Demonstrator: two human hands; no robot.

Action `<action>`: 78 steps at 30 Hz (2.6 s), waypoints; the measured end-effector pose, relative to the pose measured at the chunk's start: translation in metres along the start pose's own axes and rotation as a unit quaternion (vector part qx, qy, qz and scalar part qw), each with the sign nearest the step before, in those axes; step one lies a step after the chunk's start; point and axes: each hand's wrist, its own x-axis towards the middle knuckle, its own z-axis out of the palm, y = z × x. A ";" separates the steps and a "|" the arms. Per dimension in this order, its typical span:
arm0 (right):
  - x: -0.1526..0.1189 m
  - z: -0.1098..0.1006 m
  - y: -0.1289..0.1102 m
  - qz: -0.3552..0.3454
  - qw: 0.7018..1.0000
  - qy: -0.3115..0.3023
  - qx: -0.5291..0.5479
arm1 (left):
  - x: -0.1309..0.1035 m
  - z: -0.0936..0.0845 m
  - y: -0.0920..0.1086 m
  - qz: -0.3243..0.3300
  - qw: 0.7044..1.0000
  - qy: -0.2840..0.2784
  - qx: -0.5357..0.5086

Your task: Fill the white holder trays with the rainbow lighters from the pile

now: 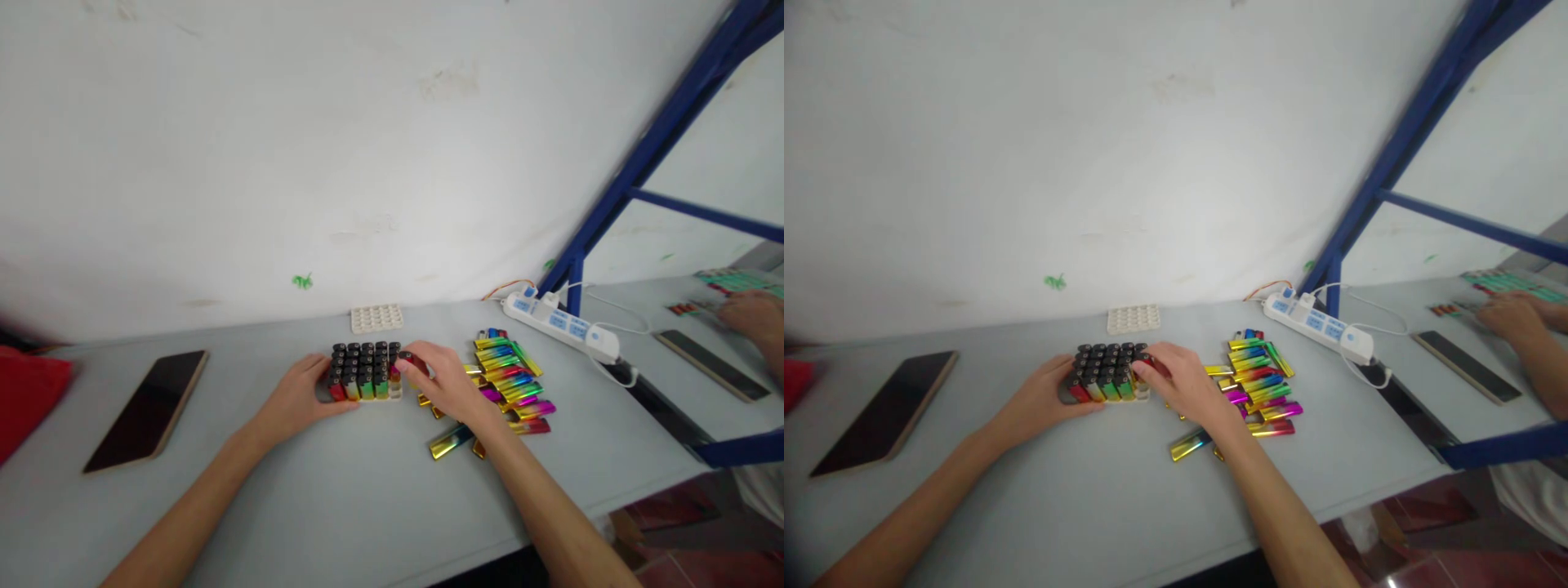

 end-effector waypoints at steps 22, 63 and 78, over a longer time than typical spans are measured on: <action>0.001 0.005 0.023 -0.004 0.998 -0.052 0.038 | -0.001 0.006 -0.014 0.023 1.000 0.008 0.010; -0.032 -0.067 0.091 0.315 0.881 0.101 -0.337 | 0.001 0.011 -0.020 -0.016 0.999 0.020 0.030; -0.021 -0.051 0.081 0.285 0.885 0.065 -0.362 | 0.000 0.005 -0.002 -0.010 1.000 0.003 0.004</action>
